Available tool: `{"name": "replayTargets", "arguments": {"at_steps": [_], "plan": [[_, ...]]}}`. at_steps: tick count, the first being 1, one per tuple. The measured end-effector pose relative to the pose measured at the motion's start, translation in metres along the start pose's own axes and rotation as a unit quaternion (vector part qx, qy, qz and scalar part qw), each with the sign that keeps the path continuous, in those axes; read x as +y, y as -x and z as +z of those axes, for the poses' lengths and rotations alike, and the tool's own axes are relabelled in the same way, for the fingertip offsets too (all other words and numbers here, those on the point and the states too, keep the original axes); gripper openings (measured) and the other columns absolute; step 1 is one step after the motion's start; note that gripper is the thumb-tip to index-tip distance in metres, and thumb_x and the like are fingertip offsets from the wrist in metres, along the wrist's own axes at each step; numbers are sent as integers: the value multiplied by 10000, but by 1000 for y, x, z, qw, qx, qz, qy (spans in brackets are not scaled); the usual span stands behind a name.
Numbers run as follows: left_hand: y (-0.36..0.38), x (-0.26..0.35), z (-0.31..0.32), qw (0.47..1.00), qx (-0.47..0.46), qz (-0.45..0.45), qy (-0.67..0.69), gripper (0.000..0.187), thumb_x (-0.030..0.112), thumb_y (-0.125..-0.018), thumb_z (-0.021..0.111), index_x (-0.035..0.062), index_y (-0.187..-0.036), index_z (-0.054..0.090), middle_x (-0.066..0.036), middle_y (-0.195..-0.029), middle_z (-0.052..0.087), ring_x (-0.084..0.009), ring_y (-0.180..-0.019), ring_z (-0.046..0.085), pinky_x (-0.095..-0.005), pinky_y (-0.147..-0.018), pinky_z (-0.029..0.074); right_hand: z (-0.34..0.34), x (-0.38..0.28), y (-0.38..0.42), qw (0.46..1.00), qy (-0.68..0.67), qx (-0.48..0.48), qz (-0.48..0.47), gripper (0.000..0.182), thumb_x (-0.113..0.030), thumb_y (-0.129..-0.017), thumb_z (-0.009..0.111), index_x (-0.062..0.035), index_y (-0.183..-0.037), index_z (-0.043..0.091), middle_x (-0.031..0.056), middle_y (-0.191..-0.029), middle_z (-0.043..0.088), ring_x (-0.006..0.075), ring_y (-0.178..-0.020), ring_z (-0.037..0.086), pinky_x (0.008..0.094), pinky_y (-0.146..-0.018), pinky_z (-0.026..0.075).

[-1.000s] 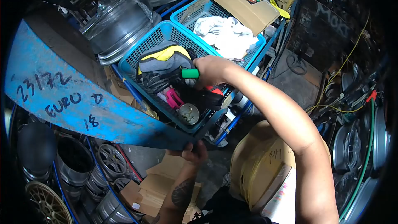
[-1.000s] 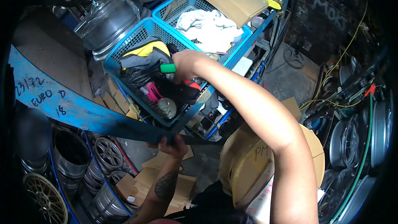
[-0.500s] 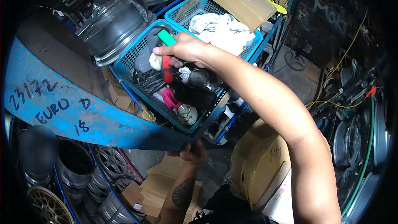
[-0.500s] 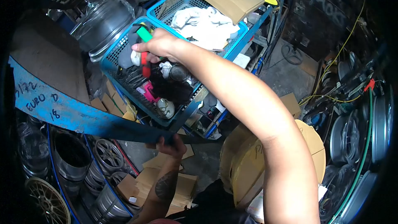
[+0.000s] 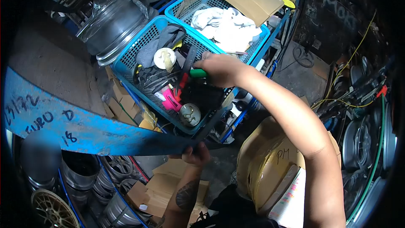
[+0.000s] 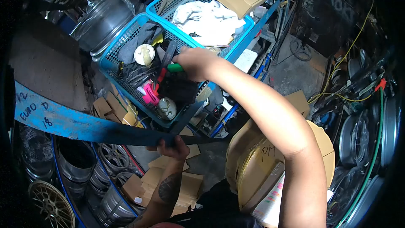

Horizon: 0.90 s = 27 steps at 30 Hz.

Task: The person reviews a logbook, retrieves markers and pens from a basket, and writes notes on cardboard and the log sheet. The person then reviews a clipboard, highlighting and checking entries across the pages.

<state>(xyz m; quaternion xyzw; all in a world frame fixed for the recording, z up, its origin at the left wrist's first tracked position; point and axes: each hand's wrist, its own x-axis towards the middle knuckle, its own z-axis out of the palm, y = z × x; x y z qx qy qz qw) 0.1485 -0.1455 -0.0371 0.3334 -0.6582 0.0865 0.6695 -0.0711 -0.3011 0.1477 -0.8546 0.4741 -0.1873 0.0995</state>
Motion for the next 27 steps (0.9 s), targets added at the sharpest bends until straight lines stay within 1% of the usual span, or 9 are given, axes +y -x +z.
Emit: {"name": "replayTargets", "arguments": {"at_steps": [2,3,5,10,17,18,21,24,27], "plan": [[-7,3,-4,993,-50,60,-86,545,15,-893,715,154,-1343,441,-215,-1402,299,-432,-1335,426,-569,-1053,432,0,3,-6,998,64,-4,27,229,-173,-810,717,-46,-1000,733,219,-1064,737,383,-1042,706,491,-885,575],[-13,7,-11,972,-92,119,-179,548,32,-896,716,155,-1350,435,-221,-1412,299,-438,-1351,414,-578,-1064,424,-7,2,-5,999,29,4,39,209,-185,-824,722,-41,-976,727,225,-1048,734,391,-1021,703,485,-879,572],[-27,6,-13,965,-94,136,-205,555,63,-902,719,151,-1361,420,-235,-1423,300,-450,-1365,402,-593,-1079,412,-21,-5,0,997,-50,23,56,193,-209,-854,730,-31,-928,715,235,-1016,727,409,-979,696,472,-868,564],[-18,-4,-5,997,-52,47,-44,632,113,-913,715,113,-1404,317,-277,-1460,270,-455,-1411,335,-602,-1118,350,7,8,-3,926,-157,336,63,397,-343,-833,822,-18,-1019,694,213,-861,714,423,-828,701,479,-774,554],[4,-10,-16,991,-54,-10,-119,701,230,-970,645,42,-1489,212,-280,-1543,159,-426,-1455,224,-600,-1185,231,1,12,11,856,-378,331,124,292,-253,-858,772,-10,-980,665,229,-768,661,410,-727,683,454,-697,535],[2,-9,-13,993,-43,-15,-110,711,246,-974,637,34,-1497,205,-279,-1557,140,-426,-1465,204,-605,-1197,206,3,9,10,866,-325,366,106,240,-213,-870,728,-7,-973,661,237,-778,671,416,-732,692,464,-694,539],[2,-9,-11,997,-34,-30,-59,730,234,-961,635,68,-1510,185,-278,-1609,62,-438,-1486,167,-615,-1217,157,5,8,8,885,-309,341,72,329,-287,-857,780,-17,-1029,709,223,-789,699,382,-745,713,446,-715,546],[-5,-3,-8,997,-42,-25,-66,716,184,-952,627,142,-1512,183,-279,-1611,32,-466,-1481,170,-640,-1205,163,-3,15,14,897,-386,211,-41,490,-426,-801,826,40,-903,715,245,-762,687,388,-726,715,449,-698,545],[-14,3,-8,995,-57,-8,-79,703,95,-953,605,230,-1501,187,-293,-1581,46,-514,-1449,213,-688,-1162,222,-16,20,26,952,-298,42,-55,444,-443,-791,861,-19,-868,752,179,-780,723,262,-719,711,396,-714,542]]}}
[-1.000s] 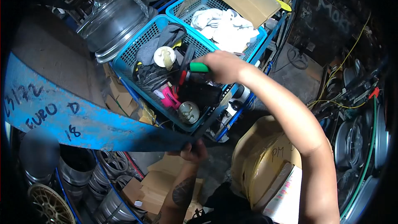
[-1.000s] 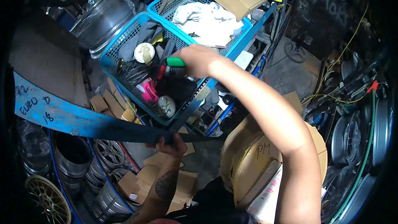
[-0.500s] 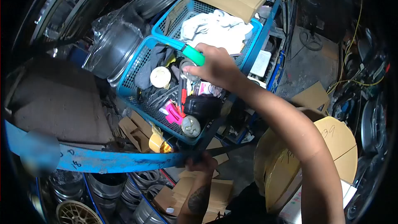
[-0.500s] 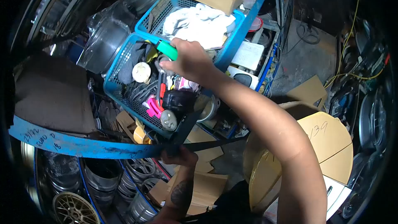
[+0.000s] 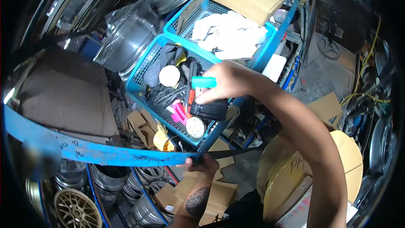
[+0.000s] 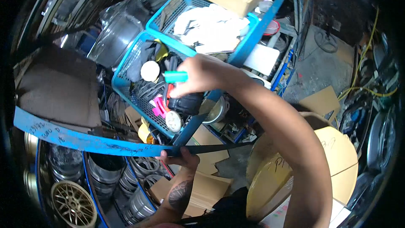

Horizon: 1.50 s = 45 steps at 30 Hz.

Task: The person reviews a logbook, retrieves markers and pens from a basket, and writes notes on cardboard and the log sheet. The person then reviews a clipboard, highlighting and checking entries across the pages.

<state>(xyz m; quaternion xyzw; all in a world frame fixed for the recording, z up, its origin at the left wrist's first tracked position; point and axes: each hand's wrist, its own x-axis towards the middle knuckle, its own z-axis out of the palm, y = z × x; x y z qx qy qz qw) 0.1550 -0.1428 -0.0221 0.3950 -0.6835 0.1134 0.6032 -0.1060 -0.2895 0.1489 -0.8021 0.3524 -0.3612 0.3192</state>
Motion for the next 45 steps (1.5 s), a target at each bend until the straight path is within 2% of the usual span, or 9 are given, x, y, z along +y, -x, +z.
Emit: {"name": "replayTargets", "arguments": {"at_steps": [4,7,10,14,22,26,28,34,45], "plan": [[16,-11,-5,999,-22,-16,17,723,55,-920,597,285,-1485,210,-311,-1597,2,-525,-1472,174,-725,-1171,102,-2,5,-5,991,72,-92,-61,373,-382,-804,817,-22,-867,744,198,-771,707,366,-680,671,436,-692,529],[20,-16,-4,999,-20,-12,43,724,64,-914,609,290,-1481,219,-323,-1601,4,-526,-1483,155,-714,-1184,66,4,17,-12,985,94,44,-139,315,-292,-813,792,-10,-930,717,196,-781,704,363,-678,673,434,-673,525],[15,-11,-2,1000,-4,-7,25,728,77,-917,620,295,-1482,217,-331,-1594,37,-517,-1477,170,-707,-1184,86,3,10,-13,972,-83,187,114,304,-227,-816,771,1,-1000,690,191,-818,713,372,-745,705,438,-692,537],[12,-10,-4,999,-12,15,-44,722,135,-940,587,166,-1514,150,-290,-1554,99,-470,-1450,203,-670,-1190,150,25,20,-17,939,64,335,-35,251,-196,-849,743,0,-970,643,246,-819,689,459,-831,691,505,-748,548],[14,-12,-1,1000,-9,8,9,765,207,-955,564,54,-1532,85,-247,-1477,170,-422,-1366,292,-628,-1166,253,26,-3,1,949,-5,314,-40,188,-220,-941,680,-45,-968,616,185,-706,661,417,-691,690,499,-634,544],[5,-6,3,1000,7,22,4,779,212,-954,566,86,-1543,73,-260,-1498,169,-456,-1386,314,-616,-1170,304,33,-16,1,983,94,77,-137,155,-199,-888,710,-105,-1012,719,123,-710,669,322,-652,697,404,-595,562],[-2,-3,10,999,19,16,46,785,215,-954,571,125,-1552,71,-279,-1542,136,-480,-1421,290,-623,-1184,297,65,-10,-5,907,221,109,-341,192,-235,-799,754,-113,-941,710,101,-770,697,317,-651,706,428,-593,567],[-7,1,8,997,-17,22,77,784,198,-967,566,236,-1571,67,-334,-1637,6,-529,-1483,217,-641,-1215,248,65,-51,-19,963,235,-87,-102,231,-176,-803,702,-121,-1017,767,96,-948,778,270,-886,775,411,-746,614],[-6,-2,6,998,-12,40,44,760,150,-957,552,249,-1557,96,-369,-1630,16,-542,-1475,233,-646,-1209,269,63,-19,-23,984,-51,161,-55,345,-147,-857,684,-112,-1200,679,198,-961,728,425,-907,704,489,-784,556]]}}
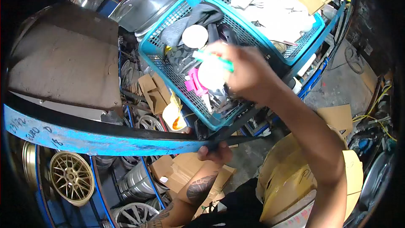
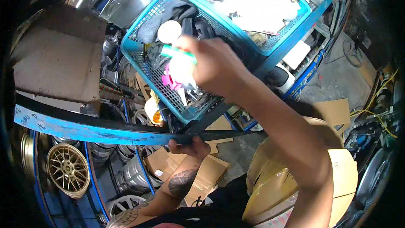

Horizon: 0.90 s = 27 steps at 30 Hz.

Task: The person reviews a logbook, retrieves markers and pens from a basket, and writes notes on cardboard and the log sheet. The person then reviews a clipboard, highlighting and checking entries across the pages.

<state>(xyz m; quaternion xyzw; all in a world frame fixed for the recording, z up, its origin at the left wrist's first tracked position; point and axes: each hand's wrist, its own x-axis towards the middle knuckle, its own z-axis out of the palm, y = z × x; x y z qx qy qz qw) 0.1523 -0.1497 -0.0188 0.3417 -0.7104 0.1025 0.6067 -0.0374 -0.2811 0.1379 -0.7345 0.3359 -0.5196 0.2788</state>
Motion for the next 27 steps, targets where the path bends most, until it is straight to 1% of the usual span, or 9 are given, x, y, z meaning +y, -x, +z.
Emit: {"name": "replayTargets", "arguments": {"at_steps": [2,5,6,10,13,19,22,25,27], "plan": [[0,-2,1,1000,9,-2,5,733,131,-956,567,250,-1534,132,-364,-1627,44,-542,-1466,256,-648,-1204,282,-6,8,-1,997,4,83,6,363,-127,-891,677,-100,-1251,641,220,-994,723,441,-949,691,488,-807,544],[1,-2,2,999,26,-7,18,696,102,-955,591,252,-1500,185,-356,-1623,87,-541,-1453,290,-650,-1198,302,-11,12,1,996,-24,74,30,346,-126,-900,671,-77,-1242,646,235,-974,716,455,-956,683,484,-819,537],[1,-2,3,999,35,-8,24,684,93,-955,599,253,-1488,203,-354,-1621,102,-541,-1449,302,-651,-1196,309,-9,11,2,997,-6,77,21,339,-64,-923,669,-27,-1259,645,66,-887,704,192,-818,683,369,-765,539],[-1,1,7,997,65,-6,43,638,55,-953,630,256,-1443,274,-344,-1616,159,-540,-1431,347,-654,-1187,336,-11,9,3,996,-33,74,48,329,-102,-944,678,-15,-1260,659,47,-786,650,100,-649,597,296,-649,504],[-5,7,-6,992,-40,29,-116,739,116,-941,554,249,-1536,138,-357,-1642,22,-539,-1461,270,-630,-1202,299,-13,1,4,993,-55,83,67,298,-124,-922,667,-9,-1196,683,252,-921,700,465,-899,677,470,-797,531],[0,0,7,999,39,0,20,700,109,-917,564,228,-1501,197,-352,-1621,64,-535,-1456,265,-646,-1191,280,-14,-8,3,991,-69,88,69,290,-152,-915,701,-5,-1164,685,235,-865,691,454,-830,674,460,-757,528],[5,-2,12,993,103,-1,58,537,37,-898,639,184,-1342,375,-310,-1524,220,-522,-1425,319,-665,-1138,335,-19,-26,4,963,-147,-23,225,299,-225,-914,714,-1,-1112,700,235,-833,684,451,-809,677,460,-734,524],[4,-1,17,992,123,16,34,519,31,-900,640,180,-1335,399,-287,-1513,244,-503,-1416,330,-648,-1121,351,-11,-20,1,988,49,-121,76,330,-316,-915,713,-6,-1027,730,229,-821,695,442,-810,689,463,-737,536],[11,-3,13,994,113,9,2,535,38,-895,649,184,-1343,395,-277,-1511,246,-487,-1396,348,-632,-1111,359,-9,-23,3,988,45,-98,108,385,-377,-907,717,-3,-991,753,233,-829,709,427,-826,707,470,-759,550]]}}
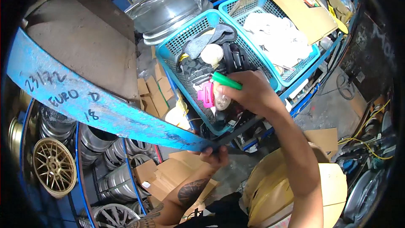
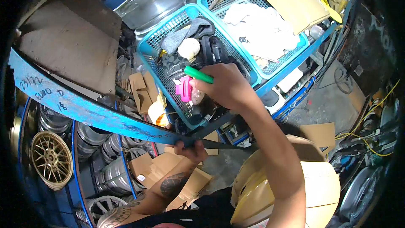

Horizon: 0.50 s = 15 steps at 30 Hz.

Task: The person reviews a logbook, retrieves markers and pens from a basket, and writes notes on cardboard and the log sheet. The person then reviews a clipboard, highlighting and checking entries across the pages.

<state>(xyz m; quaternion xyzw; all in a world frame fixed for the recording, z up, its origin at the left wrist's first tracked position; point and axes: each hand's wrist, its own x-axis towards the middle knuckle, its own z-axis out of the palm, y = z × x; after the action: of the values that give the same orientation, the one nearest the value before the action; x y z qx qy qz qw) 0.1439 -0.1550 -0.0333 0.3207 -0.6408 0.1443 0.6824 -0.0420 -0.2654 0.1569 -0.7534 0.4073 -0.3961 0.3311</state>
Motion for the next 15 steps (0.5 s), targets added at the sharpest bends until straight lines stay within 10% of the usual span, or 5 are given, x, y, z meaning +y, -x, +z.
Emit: {"name": "replayTargets", "arguments": {"at_steps": [15], "plan": [[28,-8,-26,995,-90,-34,-22,613,99,-946,636,170,-1453,300,-292,-1497,231,-440,-1355,386,-547,-1061,426,19,-4,13,975,174,131,28,267,-360,-920,711,-102,-987,724,177,-849,725,399,-839,712,496,-719,561]]}}
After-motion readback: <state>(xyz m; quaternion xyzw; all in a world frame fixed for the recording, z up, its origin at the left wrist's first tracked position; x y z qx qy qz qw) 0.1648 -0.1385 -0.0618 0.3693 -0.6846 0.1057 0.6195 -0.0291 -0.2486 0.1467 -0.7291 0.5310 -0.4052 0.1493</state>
